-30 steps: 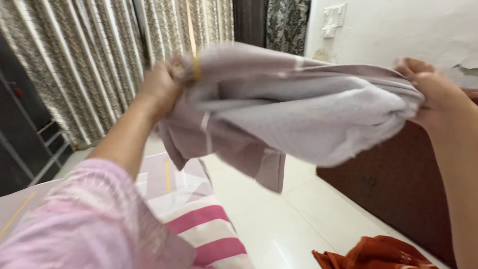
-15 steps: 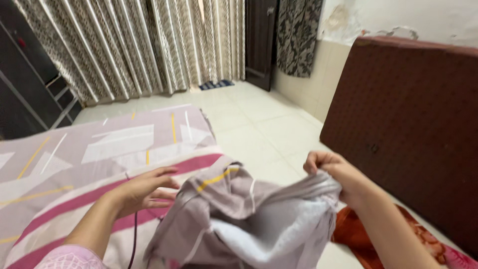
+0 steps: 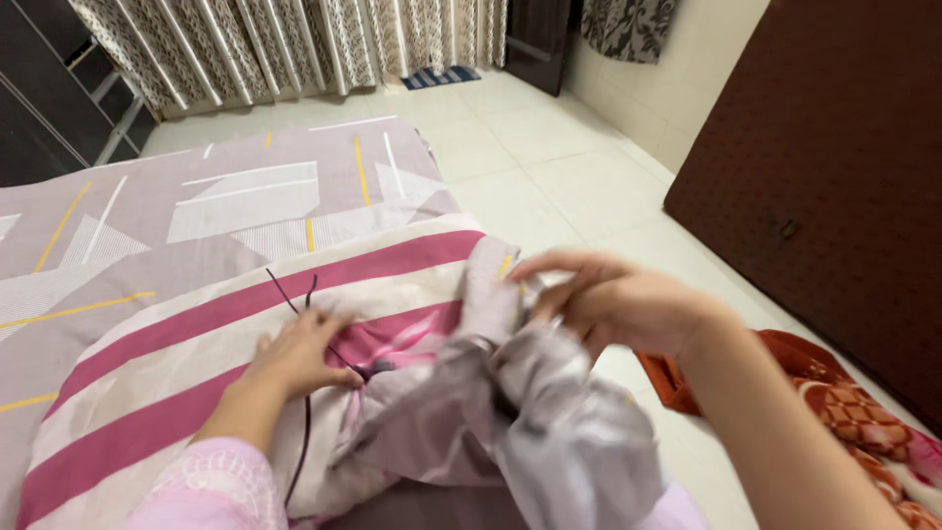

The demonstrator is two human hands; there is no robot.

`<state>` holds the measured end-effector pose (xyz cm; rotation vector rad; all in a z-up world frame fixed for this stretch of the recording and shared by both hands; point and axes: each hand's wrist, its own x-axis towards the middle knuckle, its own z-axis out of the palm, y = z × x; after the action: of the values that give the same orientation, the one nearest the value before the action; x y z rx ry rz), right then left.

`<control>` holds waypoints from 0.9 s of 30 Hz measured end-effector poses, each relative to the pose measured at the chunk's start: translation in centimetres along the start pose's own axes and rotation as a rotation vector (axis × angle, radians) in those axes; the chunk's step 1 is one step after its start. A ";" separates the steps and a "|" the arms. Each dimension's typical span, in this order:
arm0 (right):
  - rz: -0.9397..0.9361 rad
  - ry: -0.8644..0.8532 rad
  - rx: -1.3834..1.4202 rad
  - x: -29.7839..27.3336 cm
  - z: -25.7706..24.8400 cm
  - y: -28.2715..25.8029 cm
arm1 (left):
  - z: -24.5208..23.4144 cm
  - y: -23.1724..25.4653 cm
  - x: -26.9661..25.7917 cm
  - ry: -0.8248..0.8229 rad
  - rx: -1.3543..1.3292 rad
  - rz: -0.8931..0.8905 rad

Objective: The person inserts a striped pillow into a geometric-patterned pillowcase on a bed. They align the corners, pull the case over the pillow, and smooth the fabric to fit it properly.

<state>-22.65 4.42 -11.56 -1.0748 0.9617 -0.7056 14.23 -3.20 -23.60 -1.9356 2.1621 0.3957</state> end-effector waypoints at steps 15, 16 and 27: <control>-0.201 -0.057 0.522 1.5 -1.5 8.9 | 0.2 -0.1 2.8 0.537 -0.301 -0.161; -0.227 -0.064 0.532 1.7 -1.1 8.7 | -1.9 -0.7 2.3 0.583 -0.293 -0.143; -0.559 -0.338 0.588 -0.6 2.9 6.7 | -16.6 -8.3 -13.1 0.672 -0.269 -0.081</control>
<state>-20.06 8.32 -17.23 -0.8878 0.1226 -1.1313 24.26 2.65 -4.09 -2.5835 2.4946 0.0069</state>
